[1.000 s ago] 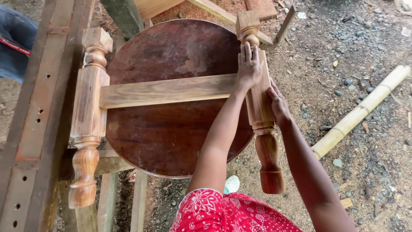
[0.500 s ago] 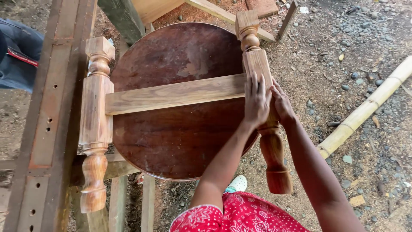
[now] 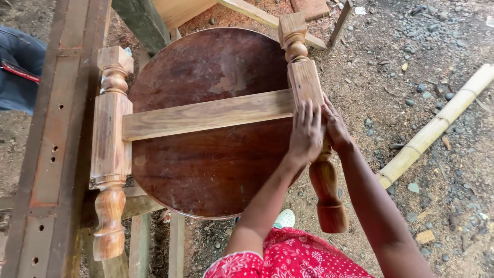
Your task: The person sands a wooden table leg and crossbar using a sanding block. They hold the furniture piece steady with one hand while rubbing the sanding block along the surfaces with the other hand.
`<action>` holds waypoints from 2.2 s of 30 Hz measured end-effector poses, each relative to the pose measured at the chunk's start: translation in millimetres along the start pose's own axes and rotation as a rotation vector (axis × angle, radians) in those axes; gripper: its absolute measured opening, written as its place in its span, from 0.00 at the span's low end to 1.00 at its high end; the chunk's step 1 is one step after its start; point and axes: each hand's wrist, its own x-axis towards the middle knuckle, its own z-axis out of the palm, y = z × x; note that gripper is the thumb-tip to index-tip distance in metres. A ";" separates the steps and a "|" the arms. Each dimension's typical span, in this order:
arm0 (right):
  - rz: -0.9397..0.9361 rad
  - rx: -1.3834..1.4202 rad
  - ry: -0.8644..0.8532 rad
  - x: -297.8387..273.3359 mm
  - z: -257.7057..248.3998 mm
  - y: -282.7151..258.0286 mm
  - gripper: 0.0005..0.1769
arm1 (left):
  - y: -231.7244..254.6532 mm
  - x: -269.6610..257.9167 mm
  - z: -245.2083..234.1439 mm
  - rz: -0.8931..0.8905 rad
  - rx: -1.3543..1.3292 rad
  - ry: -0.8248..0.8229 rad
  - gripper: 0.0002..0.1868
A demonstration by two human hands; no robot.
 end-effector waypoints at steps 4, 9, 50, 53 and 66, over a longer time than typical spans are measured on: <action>0.029 -0.080 0.071 7.6 -5.2 10.3 0.31 | -67.4 90.2 27.9 -0.041 0.159 -0.022 0.35; -0.059 -0.229 0.090 14.9 -9.9 15.6 0.30 | -111.6 174.1 26.6 -0.054 0.130 0.008 0.38; -0.068 -0.196 0.103 9.4 -8.1 19.3 0.30 | -152.9 194.0 82.2 -0.203 -0.061 0.227 0.35; -0.090 -0.212 0.110 16.3 -10.5 22.6 0.30 | -134.5 180.9 67.0 -0.230 -0.218 0.296 0.32; -0.143 -0.075 0.008 26.9 -21.3 35.4 0.30 | 11.9 1.8 -3.8 -0.262 -0.580 0.283 0.32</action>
